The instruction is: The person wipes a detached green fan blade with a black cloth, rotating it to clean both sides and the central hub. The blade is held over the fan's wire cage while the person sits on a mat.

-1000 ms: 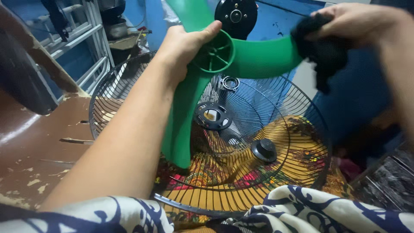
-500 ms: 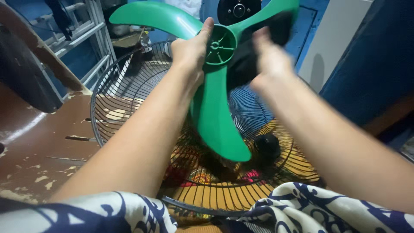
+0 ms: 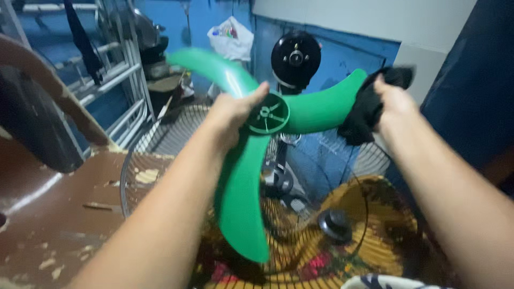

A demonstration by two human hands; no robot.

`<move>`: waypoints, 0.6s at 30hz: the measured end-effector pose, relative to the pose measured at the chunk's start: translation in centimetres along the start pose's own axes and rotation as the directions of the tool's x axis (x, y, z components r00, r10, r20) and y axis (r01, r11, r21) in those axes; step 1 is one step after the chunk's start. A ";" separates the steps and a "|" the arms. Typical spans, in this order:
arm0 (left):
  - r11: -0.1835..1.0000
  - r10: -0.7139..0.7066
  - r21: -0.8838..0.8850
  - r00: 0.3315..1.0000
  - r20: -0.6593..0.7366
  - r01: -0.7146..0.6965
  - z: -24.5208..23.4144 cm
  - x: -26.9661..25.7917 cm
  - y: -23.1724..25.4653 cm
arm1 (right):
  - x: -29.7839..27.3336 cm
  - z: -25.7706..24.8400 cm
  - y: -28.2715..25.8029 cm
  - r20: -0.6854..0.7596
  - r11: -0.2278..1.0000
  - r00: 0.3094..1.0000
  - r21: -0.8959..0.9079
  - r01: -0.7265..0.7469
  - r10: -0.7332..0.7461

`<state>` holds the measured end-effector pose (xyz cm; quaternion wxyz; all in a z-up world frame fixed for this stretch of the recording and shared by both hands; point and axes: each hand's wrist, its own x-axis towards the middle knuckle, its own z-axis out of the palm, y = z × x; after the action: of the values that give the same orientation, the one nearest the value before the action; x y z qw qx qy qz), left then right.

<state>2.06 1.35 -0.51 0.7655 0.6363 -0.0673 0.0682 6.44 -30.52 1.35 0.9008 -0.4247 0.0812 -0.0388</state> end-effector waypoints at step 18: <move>0.677 -0.377 -0.479 0.822 0.427 0.559 -0.2 1.1 -0.7 | -4.6 -2.1 10.8 0.496 0.960 0.859 0.154 -0.234 0.130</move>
<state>3.27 1.43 -1.02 0.8949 0.3671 -0.0304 -0.2518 1.51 -24.58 -7.80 0.9316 -0.3145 -0.1094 0.1455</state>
